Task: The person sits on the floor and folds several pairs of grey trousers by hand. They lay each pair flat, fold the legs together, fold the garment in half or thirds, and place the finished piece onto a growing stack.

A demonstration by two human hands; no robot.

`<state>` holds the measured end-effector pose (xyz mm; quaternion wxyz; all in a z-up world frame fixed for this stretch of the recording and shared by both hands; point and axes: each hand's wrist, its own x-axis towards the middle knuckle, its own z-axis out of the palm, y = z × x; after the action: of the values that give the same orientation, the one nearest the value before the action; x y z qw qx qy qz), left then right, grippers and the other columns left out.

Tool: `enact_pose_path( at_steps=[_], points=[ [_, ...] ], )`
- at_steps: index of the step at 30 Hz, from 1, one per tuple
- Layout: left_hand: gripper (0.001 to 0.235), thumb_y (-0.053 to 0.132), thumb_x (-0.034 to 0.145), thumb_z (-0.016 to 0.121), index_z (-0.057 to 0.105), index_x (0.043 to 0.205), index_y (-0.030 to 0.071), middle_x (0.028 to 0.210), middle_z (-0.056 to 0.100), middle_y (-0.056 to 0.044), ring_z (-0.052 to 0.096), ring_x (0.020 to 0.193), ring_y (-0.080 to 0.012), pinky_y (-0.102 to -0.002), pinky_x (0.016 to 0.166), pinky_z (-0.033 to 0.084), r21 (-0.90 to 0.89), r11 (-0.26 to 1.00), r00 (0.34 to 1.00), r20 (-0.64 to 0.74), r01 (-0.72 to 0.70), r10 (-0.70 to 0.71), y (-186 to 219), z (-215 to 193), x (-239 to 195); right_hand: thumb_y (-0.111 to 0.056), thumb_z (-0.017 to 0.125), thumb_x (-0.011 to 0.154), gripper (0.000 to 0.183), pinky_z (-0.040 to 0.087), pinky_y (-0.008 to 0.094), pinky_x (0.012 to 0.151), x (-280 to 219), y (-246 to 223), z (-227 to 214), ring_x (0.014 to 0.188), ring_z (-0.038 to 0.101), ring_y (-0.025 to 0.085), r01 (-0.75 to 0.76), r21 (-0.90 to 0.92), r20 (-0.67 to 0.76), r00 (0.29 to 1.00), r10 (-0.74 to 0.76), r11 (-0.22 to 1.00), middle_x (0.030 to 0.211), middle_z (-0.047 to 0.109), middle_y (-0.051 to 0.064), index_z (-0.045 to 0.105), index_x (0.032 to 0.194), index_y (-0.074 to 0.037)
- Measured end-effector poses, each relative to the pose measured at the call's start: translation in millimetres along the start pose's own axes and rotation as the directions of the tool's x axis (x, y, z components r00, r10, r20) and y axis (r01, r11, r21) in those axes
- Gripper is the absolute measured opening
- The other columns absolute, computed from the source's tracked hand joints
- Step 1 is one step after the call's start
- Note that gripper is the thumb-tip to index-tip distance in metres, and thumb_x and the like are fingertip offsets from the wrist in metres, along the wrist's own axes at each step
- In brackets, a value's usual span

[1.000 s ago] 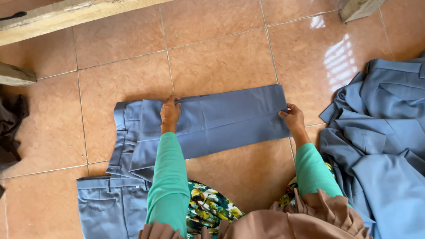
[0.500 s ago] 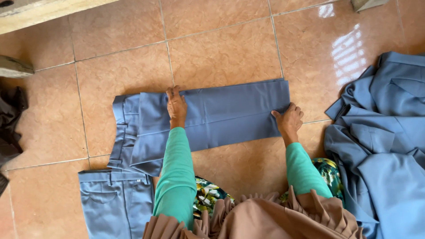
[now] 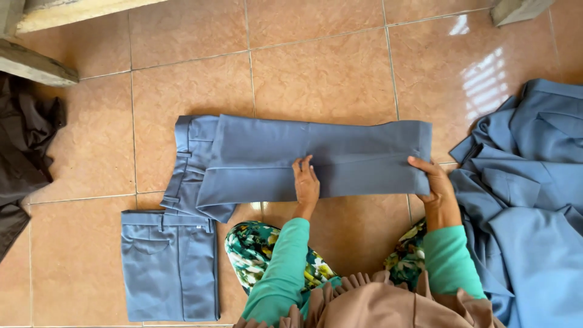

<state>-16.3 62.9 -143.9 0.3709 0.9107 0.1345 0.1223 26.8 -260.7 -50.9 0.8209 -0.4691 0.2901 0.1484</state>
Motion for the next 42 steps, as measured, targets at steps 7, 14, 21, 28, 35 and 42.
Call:
enact_pose_path(
  at_steps=[7,14,21,28,35,42],
  points=[
    [0.034,0.005,0.1,0.051,0.055,0.134,0.002,0.121,0.056,-0.022,0.055,0.112,-0.0388,-0.046,0.107,0.043,-0.379,0.91,0.958,0.153,-0.168,0.241,95.0,94.4,-69.2,-0.015,0.076,0.075,0.045,0.061,0.027,0.074,-143.9,-112.6,25.4,0.078,0.072,0.019,0.176,0.017,-0.093,0.98,-0.174,0.984,0.096,0.074,0.006,0.068,0.119,-0.006],
    [0.052,0.023,0.103,0.045,0.038,0.153,0.01,0.149,0.043,-0.026,0.048,0.131,-0.0451,-0.054,0.11,0.041,-0.414,0.899,0.692,0.692,0.147,0.205,195.1,128.1,-92.8,-0.017,0.078,0.072,0.045,0.058,0.03,0.068,-168.2,-146.1,37.1,0.076,0.069,0.018,0.215,-0.151,-0.087,0.97,-0.229,0.965,0.094,0.072,0.004,0.066,0.114,-0.01],
    [0.046,0.053,0.103,0.064,0.061,0.14,0.027,0.123,0.068,-0.02,0.071,0.106,-0.0335,-0.044,0.083,0.06,-0.538,0.411,0.636,0.757,0.736,-0.15,75.3,130.3,-65.2,0.0,0.086,0.068,0.061,0.061,0.038,0.061,-62.3,-16.0,55.3,0.079,0.067,0.022,0.233,-0.19,0.057,0.972,-0.226,0.954,0.095,0.067,0.005,0.068,0.125,-0.017],
    [0.086,0.081,0.092,0.047,0.048,0.152,0.019,0.152,0.047,-0.026,0.044,0.141,-0.0449,-0.06,0.115,0.035,-0.595,-0.082,0.491,0.726,0.799,-0.481,-11.7,-25.1,-32.8,-0.01,0.082,0.085,0.079,0.064,0.041,0.048,-66.2,57.1,111.5,0.067,0.058,0.022,0.114,-0.385,0.182,0.982,-0.046,0.916,0.087,0.05,0.01,0.04,0.152,0.0],
    [0.05,0.042,0.091,0.071,0.066,0.135,0.019,0.113,0.074,-0.02,0.069,0.114,-0.0351,-0.046,0.094,0.057,-0.114,0.833,0.804,0.36,0.541,-0.473,-63.2,8.9,-49.1,-0.035,0.071,0.096,0.071,0.05,0.067,0.091,-36.2,73.1,-49.9,0.127,0.045,0.047,-0.148,-0.984,-0.176,0.833,-0.524,0.095,0.142,0.047,0.021,0.043,0.157,-0.012],
    [0.071,0.001,0.087,0.07,0.039,0.15,0.018,0.119,0.06,-0.021,0.057,0.126,-0.0435,-0.053,0.109,0.048,-0.12,0.939,0.944,0.113,0.322,-0.31,-6.0,-53.2,-87.8,-0.028,0.073,0.09,0.087,0.052,0.067,0.089,-8.3,84.7,-90.0,0.118,0.06,0.055,-0.198,-0.96,-0.247,0.933,-0.264,0.197,0.131,0.059,0.038,0.03,0.162,-0.003]
  ],
)
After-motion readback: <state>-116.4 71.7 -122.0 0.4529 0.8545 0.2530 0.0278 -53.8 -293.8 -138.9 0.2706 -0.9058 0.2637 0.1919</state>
